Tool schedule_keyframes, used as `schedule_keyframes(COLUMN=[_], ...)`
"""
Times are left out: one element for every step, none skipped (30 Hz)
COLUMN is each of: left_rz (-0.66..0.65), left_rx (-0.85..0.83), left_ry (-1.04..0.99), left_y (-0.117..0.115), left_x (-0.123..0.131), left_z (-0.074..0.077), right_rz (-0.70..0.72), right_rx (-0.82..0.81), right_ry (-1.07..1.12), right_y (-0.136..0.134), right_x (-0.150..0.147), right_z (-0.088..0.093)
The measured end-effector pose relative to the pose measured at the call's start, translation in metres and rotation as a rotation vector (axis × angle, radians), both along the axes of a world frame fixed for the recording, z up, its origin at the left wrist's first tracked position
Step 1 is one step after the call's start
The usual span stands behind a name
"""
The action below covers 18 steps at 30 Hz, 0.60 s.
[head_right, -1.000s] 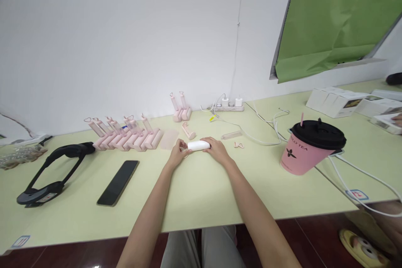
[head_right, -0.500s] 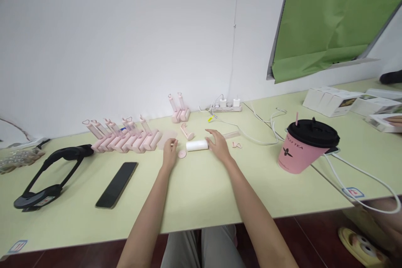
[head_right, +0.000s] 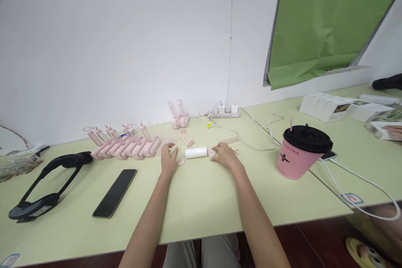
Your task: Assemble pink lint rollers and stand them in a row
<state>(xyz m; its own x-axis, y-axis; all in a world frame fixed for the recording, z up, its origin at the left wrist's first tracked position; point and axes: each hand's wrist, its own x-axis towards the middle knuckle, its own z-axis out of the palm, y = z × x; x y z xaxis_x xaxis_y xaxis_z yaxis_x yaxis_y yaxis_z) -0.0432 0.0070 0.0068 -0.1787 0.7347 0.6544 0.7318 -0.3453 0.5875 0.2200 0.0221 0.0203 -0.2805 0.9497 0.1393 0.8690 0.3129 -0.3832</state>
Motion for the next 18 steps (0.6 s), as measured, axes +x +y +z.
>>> schedule_keyframes(left_rz=[-0.024, -0.056, -0.096, -0.142, -0.191, -0.235, -0.274, -0.303, -0.321, -0.328, -0.327, -0.320, -0.309, -0.298, -0.295, -0.301, -0.317, -0.337], left_rx=[0.008, 0.015, 0.019, 0.019, 0.017, 0.011, -0.001, -0.020, -0.042, -0.065, -0.083, -0.094, -0.095, -0.088, -0.079, -0.073, -0.070, -0.070], left_ry=[0.070, 0.145, 0.222, 0.297, 0.367, 0.431, 0.484, 0.524, 0.546, 0.545, 0.519, 0.468, 0.396, 0.313, 0.230, 0.156, 0.099, 0.056], left_y=[-0.001, -0.003, -0.004, -0.004, -0.004, -0.003, -0.001, 0.002, 0.005, 0.008, 0.011, 0.013, 0.015, 0.016, 0.015, 0.014, 0.012, 0.010], left_x=[0.004, 0.008, 0.014, 0.021, 0.029, 0.036, 0.044, 0.050, 0.056, 0.061, 0.065, 0.068, 0.070, 0.073, 0.074, 0.076, 0.077, 0.078], left_z=[0.002, 0.004, 0.006, 0.007, 0.008, 0.008, 0.007, 0.006, 0.005, 0.003, 0.002, 0.001, 0.000, -0.001, -0.002, -0.003, -0.004, -0.006], right_rz=[0.018, 0.027, 0.029, 0.027, 0.024, 0.021, 0.016, 0.010, 0.006, 0.008, 0.014, 0.024, 0.035, 0.045, 0.052, 0.062, 0.077, 0.098], right_rx=[0.018, 0.030, 0.039, 0.048, 0.058, 0.069, 0.078, 0.085, 0.086, 0.082, 0.079, 0.078, 0.078, 0.079, 0.083, 0.087, 0.090, 0.091], right_ry=[0.009, 0.023, 0.042, 0.070, 0.106, 0.150, 0.201, 0.257, 0.314, 0.373, 0.437, 0.506, 0.581, 0.656, 0.726, 0.783, 0.819, 0.837], right_y=[0.001, 0.001, 0.002, 0.003, 0.005, 0.006, 0.008, 0.010, 0.012, 0.015, 0.017, 0.019, 0.020, 0.021, 0.021, 0.020, 0.019, 0.017], right_x=[-0.003, -0.006, -0.008, -0.009, -0.010, -0.010, -0.010, -0.009, -0.009, -0.008, -0.008, -0.008, -0.008, -0.008, -0.008, -0.009, -0.011, -0.012], right_z=[-0.002, -0.003, -0.005, -0.007, -0.009, -0.011, -0.013, -0.015, -0.017, -0.018, -0.019, -0.019, -0.018, -0.016, -0.014, -0.011, -0.008, -0.005])
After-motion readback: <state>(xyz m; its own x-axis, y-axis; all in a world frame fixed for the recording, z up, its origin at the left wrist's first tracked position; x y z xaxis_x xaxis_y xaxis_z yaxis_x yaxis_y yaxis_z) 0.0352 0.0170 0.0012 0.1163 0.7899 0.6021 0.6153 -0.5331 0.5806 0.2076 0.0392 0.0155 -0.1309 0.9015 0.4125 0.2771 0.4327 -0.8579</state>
